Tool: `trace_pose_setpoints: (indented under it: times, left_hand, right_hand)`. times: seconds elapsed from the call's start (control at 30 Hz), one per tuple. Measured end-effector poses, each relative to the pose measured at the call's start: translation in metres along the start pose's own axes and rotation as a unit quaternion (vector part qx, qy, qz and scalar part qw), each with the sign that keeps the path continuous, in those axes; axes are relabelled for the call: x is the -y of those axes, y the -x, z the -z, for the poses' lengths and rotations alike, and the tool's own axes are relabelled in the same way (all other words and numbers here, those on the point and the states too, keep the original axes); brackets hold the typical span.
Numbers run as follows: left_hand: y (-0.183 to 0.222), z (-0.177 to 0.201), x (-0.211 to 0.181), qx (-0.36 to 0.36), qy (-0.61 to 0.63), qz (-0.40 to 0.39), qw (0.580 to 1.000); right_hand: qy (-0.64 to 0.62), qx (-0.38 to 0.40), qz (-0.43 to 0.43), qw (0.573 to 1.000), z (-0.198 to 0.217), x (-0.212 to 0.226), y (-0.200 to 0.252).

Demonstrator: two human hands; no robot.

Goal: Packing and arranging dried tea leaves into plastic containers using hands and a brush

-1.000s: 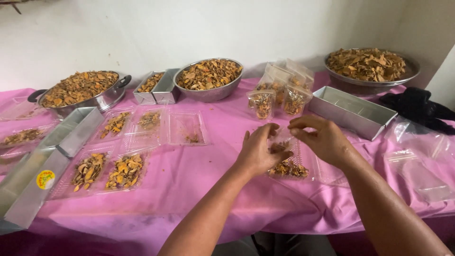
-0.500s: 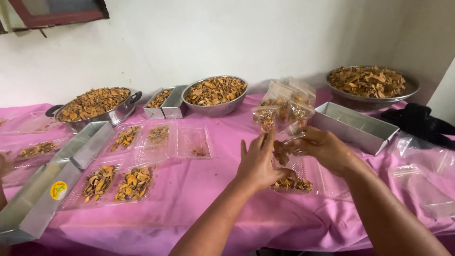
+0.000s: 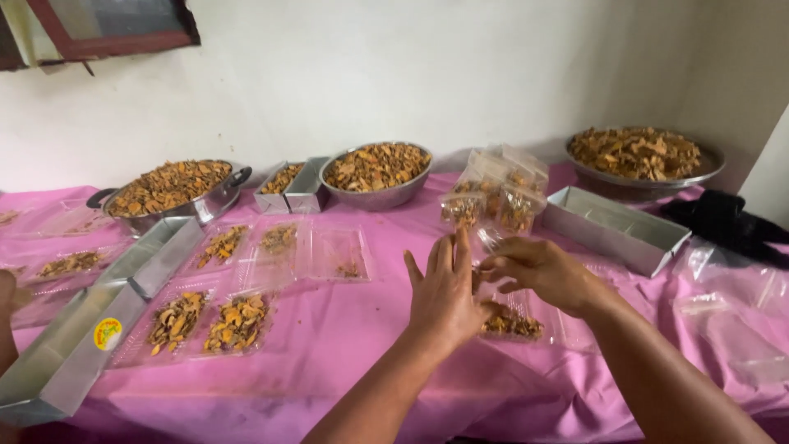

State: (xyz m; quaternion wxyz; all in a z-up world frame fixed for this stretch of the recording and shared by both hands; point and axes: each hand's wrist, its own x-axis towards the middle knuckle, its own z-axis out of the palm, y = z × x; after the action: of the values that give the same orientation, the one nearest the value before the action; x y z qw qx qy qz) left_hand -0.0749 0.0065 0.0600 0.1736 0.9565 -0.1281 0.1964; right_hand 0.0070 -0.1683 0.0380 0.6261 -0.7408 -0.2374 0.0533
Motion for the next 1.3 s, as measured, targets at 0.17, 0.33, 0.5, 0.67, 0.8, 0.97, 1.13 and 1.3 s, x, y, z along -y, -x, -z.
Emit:
trace_pose_setpoints:
  times: [0.17,0.33,0.5,0.67,0.8,0.97,1.13,1.3]
  left_hand:
    - [0.006,0.009,-0.003,-0.028,0.007,0.009,1.000]
    - [0.005,-0.031,0.044,-0.039,-0.069,0.019,0.997]
    - [0.005,-0.043,0.057,-0.033,-0.124,0.041,0.991]
    - [-0.001,-0.058,0.063,0.032,-0.160,0.029,0.986]
    - [-0.003,-0.068,0.066,0.054,-0.179,0.029,0.982]
    - [-0.004,-0.080,0.065,0.036,-0.189,0.004,0.981]
    - [-0.017,-0.078,0.055,0.096,-0.153,0.003,0.984]
    - [-0.019,-0.047,0.015,0.114,-0.143,-0.006,0.983]
  right_hand:
    - [-0.024,0.032,-0.034,0.999,-0.029,0.003,0.005]
    - [0.115,0.048,-0.038,0.991,-0.016,0.000,0.002]
    - [0.268,0.037,-0.108,0.957,0.004,-0.064,-0.019]
    - [0.449,0.148,0.004,0.881,-0.009,-0.115,-0.041]
    - [0.441,0.096,0.032,0.892,-0.016,-0.127,-0.042]
    - [0.421,0.038,0.005,0.906,-0.011,-0.146,-0.050]
    - [0.387,-0.019,-0.023,0.921,0.004,-0.124,-0.039]
    - [0.286,-0.091,-0.033,0.953,0.011,-0.058,-0.013]
